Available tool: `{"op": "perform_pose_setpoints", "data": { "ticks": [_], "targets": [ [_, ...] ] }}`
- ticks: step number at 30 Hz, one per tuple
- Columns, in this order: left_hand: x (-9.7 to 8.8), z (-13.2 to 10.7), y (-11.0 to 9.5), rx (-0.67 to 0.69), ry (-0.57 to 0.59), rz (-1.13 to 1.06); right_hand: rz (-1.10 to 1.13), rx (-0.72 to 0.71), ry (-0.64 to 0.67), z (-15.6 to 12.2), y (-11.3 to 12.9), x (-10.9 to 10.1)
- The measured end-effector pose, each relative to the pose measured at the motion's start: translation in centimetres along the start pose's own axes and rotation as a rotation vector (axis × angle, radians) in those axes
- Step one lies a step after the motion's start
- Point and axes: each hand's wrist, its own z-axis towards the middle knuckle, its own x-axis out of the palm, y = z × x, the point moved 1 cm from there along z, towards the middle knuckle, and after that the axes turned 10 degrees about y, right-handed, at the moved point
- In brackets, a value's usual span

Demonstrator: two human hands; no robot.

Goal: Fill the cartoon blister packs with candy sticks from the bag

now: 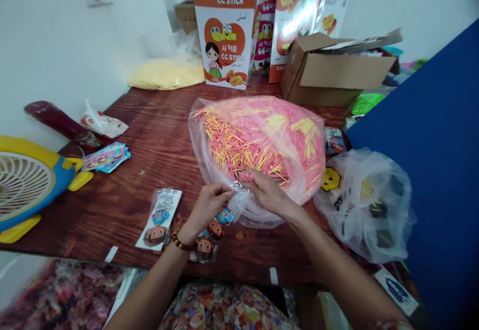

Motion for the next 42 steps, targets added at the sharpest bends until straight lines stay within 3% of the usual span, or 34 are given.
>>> {"op": "perform_pose_setpoints", "data": {
  "ticks": [3,7,10,14,18,24,29,42],
  "targets": [
    [-0.3,-0.3,0.1,0.019,0.022,0.054,-0.204,-0.037,0.063,0.3,0.6,0.7],
    [-0.9,-1.1,0.2,0.067,0.036,0.136,-0.142,-0.024,0.089,0.5,0.4,0.8],
    [-1.3,-1.5,0.5,0.112,0.018,0.141,0.195,0.004,-0.032,0.7,0.9,0.5],
    [-1.3,-1.8,0.6,0.161,-0.007,0.157,0.801,-0.040,-0.348,1.1,2.6,0.8],
    [-0.7,-1.9,0.6,0.209,-0.006,0.134,1.074,-0.106,-0.470,1.8,4.6,2.2],
    [-0.5,-1.8,0.7,0.228,-0.053,0.078,1.134,-0.149,-0.518,2.3,5.1,4.0],
    [-0.7,-1.8,0.5,0.198,-0.048,0.038,1.136,-0.184,-0.548,2.2,5.1,3.9],
    [-1.2,-2.2,0.7,0.184,-0.005,0.131,0.927,-0.082,-0.582,2.8,5.0,4.5]
  ]
}}
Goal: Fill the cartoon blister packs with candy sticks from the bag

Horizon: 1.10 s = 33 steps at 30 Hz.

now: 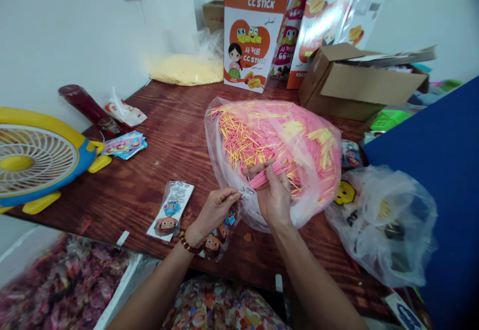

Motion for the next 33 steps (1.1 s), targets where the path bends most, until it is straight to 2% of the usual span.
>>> {"op": "perform_pose_setpoints", "data": {
  "ticks": [7,12,16,20,26,30,33],
  "targets": [
    [0.2,0.2,0.0,0.011,-0.005,-0.063,0.002,0.050,0.026,-0.7,-1.4,-0.8],
    [0.4,0.7,-0.2,0.032,0.012,-0.119,-0.121,0.045,0.152,-1.4,-1.5,-1.6],
    [0.3,1.1,-0.5,0.023,0.009,-0.167,-0.240,0.145,0.303,-1.3,-1.0,-2.1],
    [0.3,1.4,-0.4,0.000,-0.013,-0.226,-0.272,0.124,0.348,-1.1,0.1,-2.5],
    [0.6,2.3,-0.2,0.031,-0.083,-0.330,-0.748,0.066,0.590,-0.7,2.0,-3.0],
    [0.1,2.1,-0.3,0.066,-0.121,-0.367,-0.734,0.125,0.546,-0.4,2.1,-4.2],
    [-0.7,1.5,-0.7,0.087,-0.128,-0.324,-0.839,0.090,0.477,-0.5,1.4,-4.6]
  ]
}}
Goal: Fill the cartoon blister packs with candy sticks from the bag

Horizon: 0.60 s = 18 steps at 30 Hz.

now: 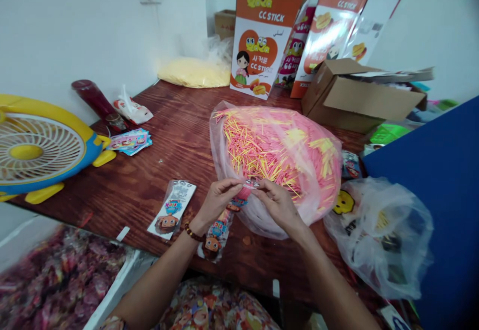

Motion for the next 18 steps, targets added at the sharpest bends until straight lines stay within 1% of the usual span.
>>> {"op": "perform_pose_setpoints", "data": {
  "ticks": [3,6,8,10,12,14,16,18],
  "targets": [
    [-0.7,-0.7,-1.0,0.064,0.006,0.127,-0.014,-0.044,-0.024,0.2,0.2,0.6],
    [-1.4,-1.4,-2.2,0.142,-0.005,0.273,0.011,-0.062,-0.031,0.7,1.0,0.9],
    [-2.0,-2.0,-2.8,0.148,-0.030,0.339,0.049,-0.046,0.017,1.0,1.5,1.3],
    [-2.7,-2.6,-2.8,0.104,-0.042,0.393,0.117,0.002,0.099,1.1,1.2,2.1],
    [-3.4,-3.3,-1.8,0.014,-0.017,0.444,0.175,0.101,0.168,1.0,0.2,3.5],
    [-4.1,-4.1,0.0,-0.099,0.023,0.494,0.192,0.241,0.239,0.7,-1.4,5.1],
    [-4.5,-4.9,2.1,-0.199,0.041,0.573,0.082,0.330,0.286,0.4,-2.8,6.7],
    [-4.6,-5.6,3.9,-0.246,0.022,0.662,-0.100,0.355,0.290,0.2,-3.4,7.9]
  ]
}}
